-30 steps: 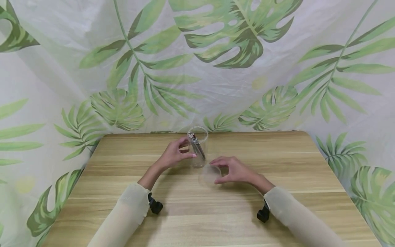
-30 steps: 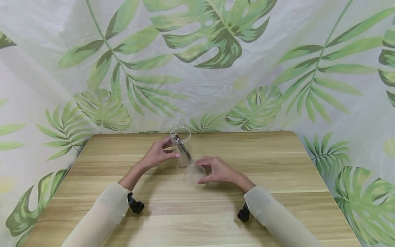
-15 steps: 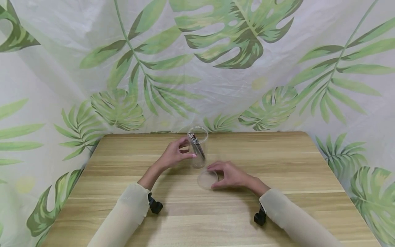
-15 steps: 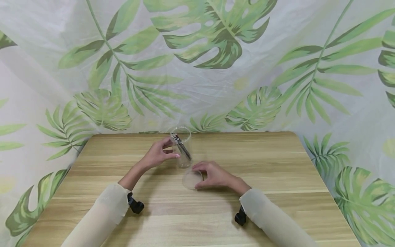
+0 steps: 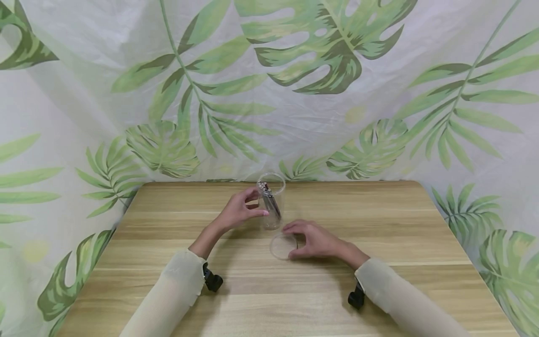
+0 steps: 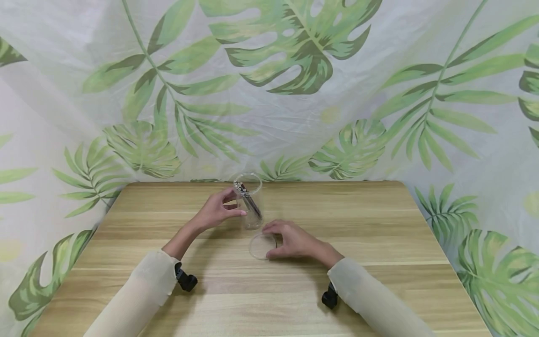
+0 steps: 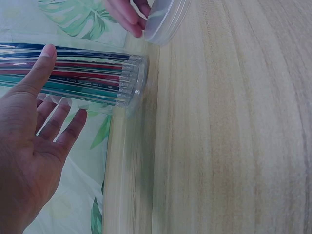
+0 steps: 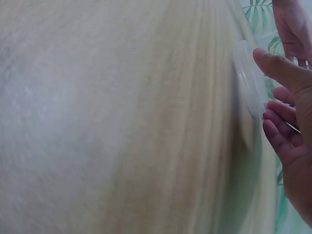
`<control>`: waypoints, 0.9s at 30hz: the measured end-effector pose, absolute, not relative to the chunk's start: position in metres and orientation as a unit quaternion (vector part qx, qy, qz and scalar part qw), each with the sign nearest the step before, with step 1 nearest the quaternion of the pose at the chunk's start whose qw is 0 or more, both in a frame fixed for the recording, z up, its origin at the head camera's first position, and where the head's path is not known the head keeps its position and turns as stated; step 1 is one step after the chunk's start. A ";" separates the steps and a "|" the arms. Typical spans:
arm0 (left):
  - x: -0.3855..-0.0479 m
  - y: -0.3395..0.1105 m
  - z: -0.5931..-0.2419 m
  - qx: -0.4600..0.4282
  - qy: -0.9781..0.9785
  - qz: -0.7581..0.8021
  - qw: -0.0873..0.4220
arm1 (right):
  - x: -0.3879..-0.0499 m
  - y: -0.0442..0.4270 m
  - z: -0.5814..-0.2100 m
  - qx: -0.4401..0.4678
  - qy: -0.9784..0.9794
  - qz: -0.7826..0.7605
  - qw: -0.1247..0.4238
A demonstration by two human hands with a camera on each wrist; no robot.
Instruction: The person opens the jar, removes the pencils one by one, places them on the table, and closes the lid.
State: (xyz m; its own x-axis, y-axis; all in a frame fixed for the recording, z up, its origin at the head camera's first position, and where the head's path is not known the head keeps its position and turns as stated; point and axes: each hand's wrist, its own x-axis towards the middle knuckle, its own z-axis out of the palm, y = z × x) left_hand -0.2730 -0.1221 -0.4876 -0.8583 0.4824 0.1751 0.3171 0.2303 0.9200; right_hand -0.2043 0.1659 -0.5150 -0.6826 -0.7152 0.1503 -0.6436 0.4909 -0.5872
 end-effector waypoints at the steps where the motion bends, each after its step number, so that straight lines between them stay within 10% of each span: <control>1: -0.273 -0.122 -0.487 0.256 0.780 0.566 0.073 | -0.205 0.167 -0.513 -0.396 0.860 -0.319 0.054; 27: -0.273 -0.124 -0.489 0.264 0.790 0.549 0.064 | -0.237 0.194 -0.411 -0.439 0.805 -0.373 -0.144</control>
